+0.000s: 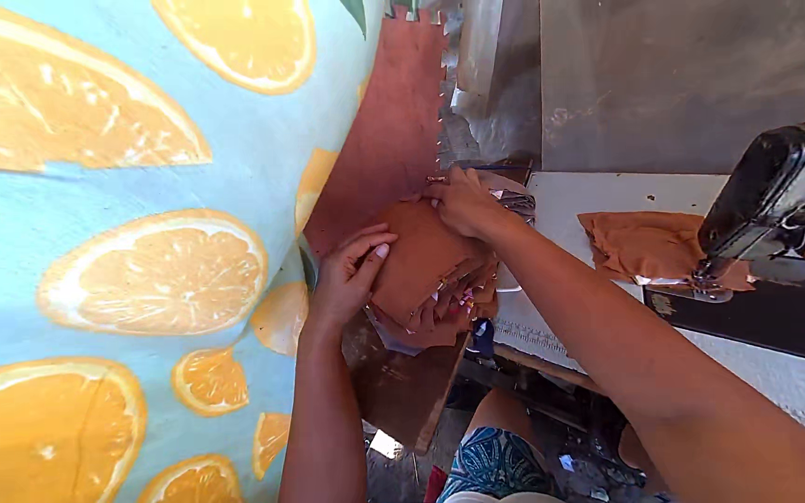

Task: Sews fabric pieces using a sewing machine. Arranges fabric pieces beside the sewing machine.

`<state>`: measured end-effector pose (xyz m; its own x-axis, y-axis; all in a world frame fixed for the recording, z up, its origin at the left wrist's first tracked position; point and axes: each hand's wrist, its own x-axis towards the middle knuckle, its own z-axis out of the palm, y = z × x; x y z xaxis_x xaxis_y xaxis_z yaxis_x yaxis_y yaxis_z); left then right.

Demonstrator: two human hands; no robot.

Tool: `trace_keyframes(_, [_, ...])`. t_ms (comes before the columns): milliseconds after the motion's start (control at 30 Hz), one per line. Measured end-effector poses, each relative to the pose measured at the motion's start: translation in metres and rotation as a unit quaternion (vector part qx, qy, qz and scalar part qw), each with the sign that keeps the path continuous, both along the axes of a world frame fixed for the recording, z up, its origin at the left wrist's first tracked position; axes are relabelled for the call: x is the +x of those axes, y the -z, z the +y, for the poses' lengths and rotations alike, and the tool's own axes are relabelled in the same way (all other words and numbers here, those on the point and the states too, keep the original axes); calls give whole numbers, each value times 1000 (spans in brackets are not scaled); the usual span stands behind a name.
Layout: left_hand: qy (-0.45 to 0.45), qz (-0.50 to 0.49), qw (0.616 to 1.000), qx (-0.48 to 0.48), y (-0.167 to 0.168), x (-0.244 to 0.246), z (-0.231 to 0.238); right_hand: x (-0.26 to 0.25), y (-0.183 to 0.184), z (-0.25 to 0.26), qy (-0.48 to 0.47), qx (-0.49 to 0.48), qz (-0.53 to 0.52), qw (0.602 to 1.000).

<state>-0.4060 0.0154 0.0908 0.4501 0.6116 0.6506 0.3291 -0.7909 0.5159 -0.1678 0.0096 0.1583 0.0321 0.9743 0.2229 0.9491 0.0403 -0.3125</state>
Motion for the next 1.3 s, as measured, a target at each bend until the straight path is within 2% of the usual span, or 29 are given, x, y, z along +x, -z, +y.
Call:
trace_keyframes(100, [-6,-16,1000,3,5,-15,-5,2,-2,1,18,32,0,999])
trace_keyframes(133, [-2,-29,1000,-5,7,-21,-7,-1,-2,-8,-17,74,2,997])
trace_keyframes(200, [5,-64,998,-19,15,-32,-10,-14,3,-36,-148,156,7,977])
trace_keyframes(267, [23,-103,994,-30,22,-37,-12,-34,15,-67,-263,168,-41,949])
trace_keyframes(367, [69,-130,988,-40,25,-35,-17,-46,29,-80,-326,147,-150,922])
trace_keyframes(433, [102,-131,985,-46,23,-31,-20,-43,32,-73,-325,157,-125,924])
trace_keyframes(533, [133,-118,982,-68,18,-26,-23,-39,21,-65,-315,101,4,944])
trace_keyframes(633, [124,-94,983,-92,14,-22,-24,-37,8,-61,-310,25,80,947])
trace_keyframes(733, [108,-81,986,-94,11,-19,-22,-38,12,-55,-299,50,139,943])
trace_keyframes(867, [94,-70,988,-101,8,-20,-23,-39,8,-55,-265,21,191,945])
trace_keyframes(967, [99,-68,988,-94,9,-20,-24,-40,11,-58,-255,49,185,948])
trace_keyframes(1100, [111,-59,991,-51,17,-25,-26,-47,17,-68,-253,115,76,958])
trace_keyframes(1233, [74,-79,994,14,41,-25,-35,-52,26,-68,-236,154,32,959])
trace_keyframes(1300, [42,-57,997,28,50,-21,-40,-52,27,-66,-226,164,33,960])
